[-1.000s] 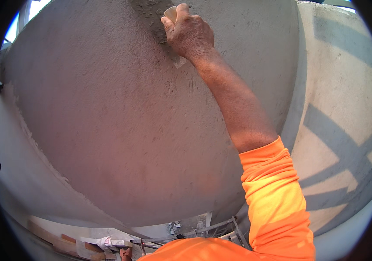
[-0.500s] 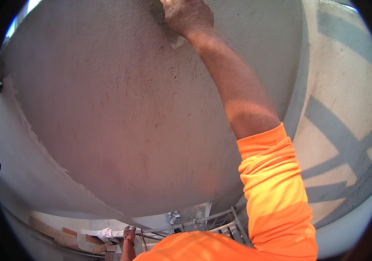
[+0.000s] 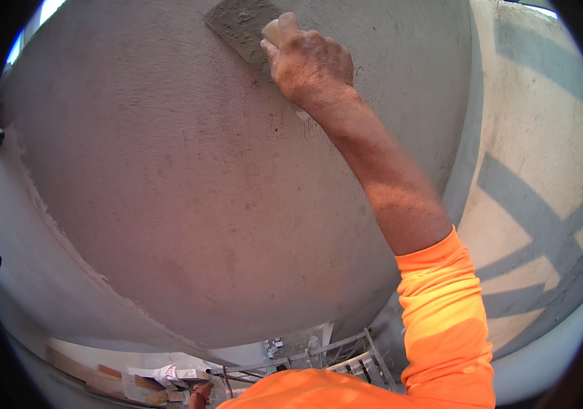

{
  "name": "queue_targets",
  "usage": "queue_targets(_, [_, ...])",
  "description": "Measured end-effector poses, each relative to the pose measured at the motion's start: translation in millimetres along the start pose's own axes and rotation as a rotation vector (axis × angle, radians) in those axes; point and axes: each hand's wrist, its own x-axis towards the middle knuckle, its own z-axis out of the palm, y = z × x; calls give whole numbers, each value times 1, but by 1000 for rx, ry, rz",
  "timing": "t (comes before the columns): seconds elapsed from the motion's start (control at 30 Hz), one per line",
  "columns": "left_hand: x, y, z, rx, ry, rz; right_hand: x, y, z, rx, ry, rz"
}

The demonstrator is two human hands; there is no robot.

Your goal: The person smooths a freshly plastered wall using a trowel. They repeatedly scrape and level the surface while standing on scaffolding, working on a vertical wall section.

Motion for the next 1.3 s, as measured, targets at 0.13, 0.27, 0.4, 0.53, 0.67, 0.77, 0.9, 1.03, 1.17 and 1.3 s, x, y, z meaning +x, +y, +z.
queue_targets(0.13, [15, 53, -42, -339, 450, 85, 62, -15, -15, 208, -19, 64])
queue_targets(0.27, [31, 104, -24, -683, 569, 417, 39, -16, 24, 338, -58, -48])
queue_targets(0.4, [15, 94, 50, -329, 392, 300, -89, -31, 96, 246, -67, -310])
queue_targets(0.53, [-21, 39, 109, -210, 156, 45, -249, -34, 130, 210, -103, -449])
queue_targets(0.67, [-32, -14, 97, -420, 151, -252, -346, -47, 132, 357, -358, -304])
queue_targets(0.77, [-11, -13, 31, -471, 548, -183, -352, -80, 130, 545, -338, -175])
queue_targets(0.9, [-2, 46, -87, -499, 832, 241, -306, -103, 135, 651, -322, -90])
queue_targets(1.03, [-48, 101, -155, -620, 983, 629, -286, -42, 143, 504, -138, 150])
queue_targets(1.17, [-109, 124, -200, -510, 1066, 615, -332, 49, 155, 531, 21, 611])
queue_targets(1.3, [-169, 187, -251, -316, 1243, 686, -393, 58, 156, 544, 91, 850])
